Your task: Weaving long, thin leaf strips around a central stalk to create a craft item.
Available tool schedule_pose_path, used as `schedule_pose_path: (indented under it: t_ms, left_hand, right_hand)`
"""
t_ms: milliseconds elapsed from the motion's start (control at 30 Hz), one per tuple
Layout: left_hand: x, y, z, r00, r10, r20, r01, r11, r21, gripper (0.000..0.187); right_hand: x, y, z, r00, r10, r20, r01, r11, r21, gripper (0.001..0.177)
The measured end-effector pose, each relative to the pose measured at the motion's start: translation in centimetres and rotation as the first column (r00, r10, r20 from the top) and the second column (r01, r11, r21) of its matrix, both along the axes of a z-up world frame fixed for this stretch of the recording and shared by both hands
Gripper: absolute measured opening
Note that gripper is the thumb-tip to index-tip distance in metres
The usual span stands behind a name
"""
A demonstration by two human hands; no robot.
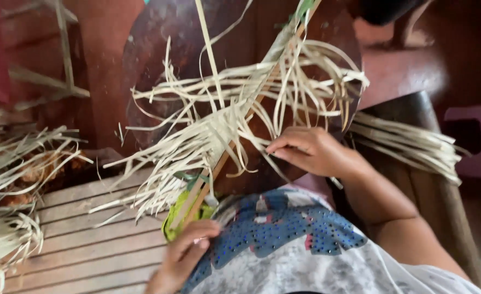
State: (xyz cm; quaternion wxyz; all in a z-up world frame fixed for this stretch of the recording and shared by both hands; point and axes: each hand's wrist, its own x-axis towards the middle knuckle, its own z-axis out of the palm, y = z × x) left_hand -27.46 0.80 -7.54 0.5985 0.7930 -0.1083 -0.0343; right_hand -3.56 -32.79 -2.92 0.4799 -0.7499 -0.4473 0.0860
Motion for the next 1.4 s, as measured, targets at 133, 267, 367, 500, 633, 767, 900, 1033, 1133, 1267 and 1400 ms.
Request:
schedule_pose_path:
  t_ms: [133, 267, 367, 500, 633, 767, 900, 1033, 1133, 1267, 1400]
  left_hand:
    - [-3.6, -0.4, -13.0, 0.882, 0.073, -0.466, -0.197, 0.955, -0.222, 0.05]
    - [-5.9, -3.7, -8.0, 0.742, 0.483, -0.466, -0.402, 0.876, 0.268, 0.061]
    - [-9.4, 2.9, -24.7, 0.868, 0.478, 0.133, -0.486, 0.766, 0.421, 0.051]
    - [-5.6, 3.6, -25.5, 0.777, 0.612, -0.148, -0.427, 0.684, 0.591, 0.058]
    - [-5.2, 4.6, -26.4, 0.717, 0.694, -0.073, -0.375, 0.471, 0.798, 0.054]
    - [-7.2, 5.4, -25.0, 0.832, 0.547, 0.098, -0.504, 0.668, 0.547, 0.022]
    - [-4.0, 4.8, -20.7, 0.515, 0.688, -0.512, -0.551, 0.723, 0.417, 0.018]
    - [0.5, 9.2, -25.6, 0.405, 0.848, -0.341, -0.465, 0.512, 0.722, 0.053]
    - [1.9, 11.3, -29.6, 0.583, 0.788, -0.197, -0.298, 0.433, 0.851, 0.068]
    - [2.9, 10.7, -30.8, 0.607, 0.751, -0.26, -0.286, 0.512, 0.81, 0.067]
    - [1.8, 10.9, -31.5, 0.617, 0.725, -0.305, -0.271, 0.56, 0.783, 0.065]
  right_hand:
    - [-0.5, -0.3, -1.0, 1.0, 0.006, -0.021, -0.005, 0.999, 0.033, 0.017]
    - [-1.5, -1.3, -2.3, 0.993, -0.01, -0.114, 0.007, 1.0, -0.028, 0.019]
    - [-2.3, -2.1, -1.9, 0.993, -0.026, -0.116, 0.025, 1.0, -0.009, 0.018]
    - [-3.1, -2.9, -2.7, 0.986, -0.085, -0.142, 0.08, 0.996, -0.04, 0.019]
    - [-4.2, -2.9, -2.8, 0.99, 0.008, -0.139, -0.012, 0.999, -0.033, 0.017]
    - [-6.8, -2.1, -5.0, 0.831, 0.072, -0.551, -0.392, 0.779, -0.489, 0.034]
    - [-9.0, -2.9, -15.7, 0.898, -0.031, -0.439, -0.301, 0.683, -0.665, 0.039]
    - [-8.9, -2.3, -21.2, 0.993, 0.033, 0.116, 0.041, 0.812, -0.582, 0.032]
    - [-8.2, -0.5, -18.6, 0.835, 0.072, 0.545, 0.176, 0.905, -0.388, 0.029]
    - [-8.4, -0.5, -32.4, 0.526, 0.26, 0.81, 0.284, 0.844, -0.455, 0.052]
    - [-8.3, -1.3, -32.0, 0.618, 0.236, 0.75, 0.283, 0.823, -0.493, 0.049]
